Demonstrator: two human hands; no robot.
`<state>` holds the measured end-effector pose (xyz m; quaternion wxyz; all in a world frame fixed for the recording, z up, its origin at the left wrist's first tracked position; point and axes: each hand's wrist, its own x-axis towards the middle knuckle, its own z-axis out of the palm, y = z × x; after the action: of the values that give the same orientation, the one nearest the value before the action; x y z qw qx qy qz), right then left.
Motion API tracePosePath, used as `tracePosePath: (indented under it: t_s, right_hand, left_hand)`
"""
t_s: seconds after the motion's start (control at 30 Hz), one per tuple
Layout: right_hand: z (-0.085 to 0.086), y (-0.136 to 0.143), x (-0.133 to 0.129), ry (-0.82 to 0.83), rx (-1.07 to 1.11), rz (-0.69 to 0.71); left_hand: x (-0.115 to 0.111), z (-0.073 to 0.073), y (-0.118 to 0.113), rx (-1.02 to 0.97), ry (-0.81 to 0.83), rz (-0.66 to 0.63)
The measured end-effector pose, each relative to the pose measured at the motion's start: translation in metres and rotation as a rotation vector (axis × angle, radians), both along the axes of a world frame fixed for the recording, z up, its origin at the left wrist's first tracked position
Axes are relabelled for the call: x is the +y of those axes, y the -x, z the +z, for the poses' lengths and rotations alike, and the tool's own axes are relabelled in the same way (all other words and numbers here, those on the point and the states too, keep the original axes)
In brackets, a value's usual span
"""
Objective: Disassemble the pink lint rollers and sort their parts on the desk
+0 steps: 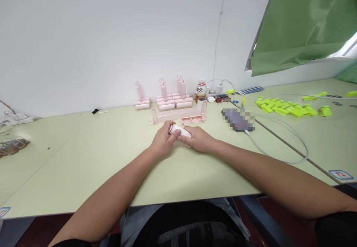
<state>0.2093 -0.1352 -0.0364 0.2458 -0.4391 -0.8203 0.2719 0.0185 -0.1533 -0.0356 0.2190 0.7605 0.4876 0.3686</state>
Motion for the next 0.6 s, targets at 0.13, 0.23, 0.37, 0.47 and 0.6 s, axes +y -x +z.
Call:
tracePosePath:
  t_s: [0.13,0.23,0.37,0.47,0.6]
  right_hand:
    - [-0.0001,-0.0004,0.0003,-0.005,0.0,0.003]
    - [-0.0006,-0.0009,0.0004,0.0,0.002,0.001]
    - [-0.0013,-0.0012,0.0005,0.012,0.008,0.002]
    - [-0.0015,-0.0012,0.0006,0.013,0.01,-0.001]
    - [-0.0013,-0.001,0.0005,0.016,0.019,0.005]
  left_hand:
    - [-0.0009,0.0011,-0.0006,-0.001,0.001,0.008]
    - [-0.0014,0.0016,-0.0009,-0.005,0.009,0.009]
    - [-0.0015,0.0015,-0.0007,0.002,0.007,0.013]
    - [-0.0014,0.0011,-0.0004,0.002,0.002,0.012]
    - [-0.001,0.0006,0.0,-0.003,0.01,0.005]
